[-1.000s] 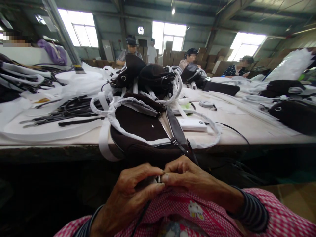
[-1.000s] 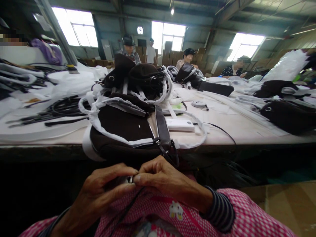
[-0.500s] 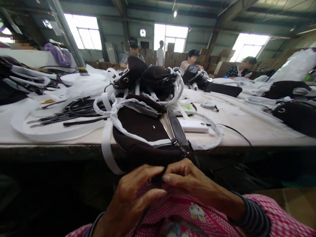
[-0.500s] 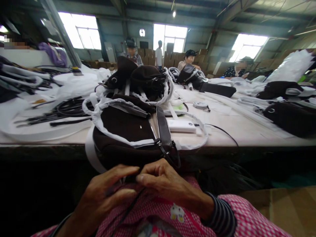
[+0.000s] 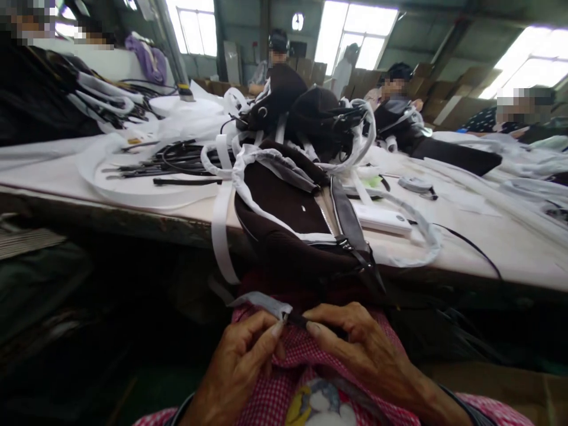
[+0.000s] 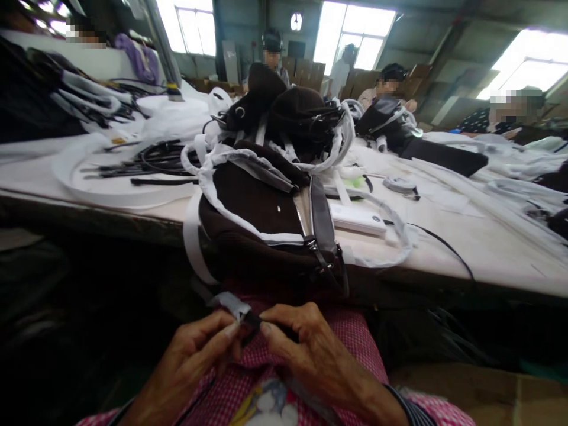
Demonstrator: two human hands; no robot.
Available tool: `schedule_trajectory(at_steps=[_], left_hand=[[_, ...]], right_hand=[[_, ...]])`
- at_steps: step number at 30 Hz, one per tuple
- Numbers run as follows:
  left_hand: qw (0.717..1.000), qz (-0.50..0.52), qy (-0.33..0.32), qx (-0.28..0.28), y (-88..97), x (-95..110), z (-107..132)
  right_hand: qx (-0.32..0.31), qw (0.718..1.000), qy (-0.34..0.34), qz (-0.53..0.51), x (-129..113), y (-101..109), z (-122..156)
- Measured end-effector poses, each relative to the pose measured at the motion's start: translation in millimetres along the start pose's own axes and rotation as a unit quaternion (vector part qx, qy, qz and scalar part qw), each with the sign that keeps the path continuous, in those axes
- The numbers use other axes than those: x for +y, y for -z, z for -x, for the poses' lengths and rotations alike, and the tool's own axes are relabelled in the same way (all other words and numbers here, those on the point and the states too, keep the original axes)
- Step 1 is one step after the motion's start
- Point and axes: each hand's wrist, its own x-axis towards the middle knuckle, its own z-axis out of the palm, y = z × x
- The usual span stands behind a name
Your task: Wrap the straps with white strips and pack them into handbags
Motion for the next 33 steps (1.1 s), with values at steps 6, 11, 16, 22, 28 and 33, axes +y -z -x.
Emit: schedule_trajectory(at_steps=[6, 11, 16, 22, 28, 33], left_hand=[[0.996, -0.058, 0.001, 0.064, -2.5, -7, 0], [0.99, -0.01, 0.026, 0.139, -7.8, -12, -4], [0.981, 0.063, 0.038, 0.182, -11.0, -22, -4], [0.973, 0.149, 0.051, 0.17, -13.0, -39, -2], [0.959, 0.213, 0.046, 0.183, -22.2, -43, -4], [0.951, 0.252, 0.052, 0.171, -25.1, -50, -7]], right_hand=[[0.032, 0.998, 0.01, 0.059, 13, -21, 5], [0.05, 0.982, 0.124, 0.133, 22, -41, 5], [0.067, 0.969, 0.165, 0.169, 13, -47, -1], [0.058, 0.977, 0.121, 0.168, 11, -50, -2], [0.067, 0.953, 0.188, 0.228, 29, -56, 4], [0.118, 0.892, 0.327, 0.289, 51, -55, 8]])
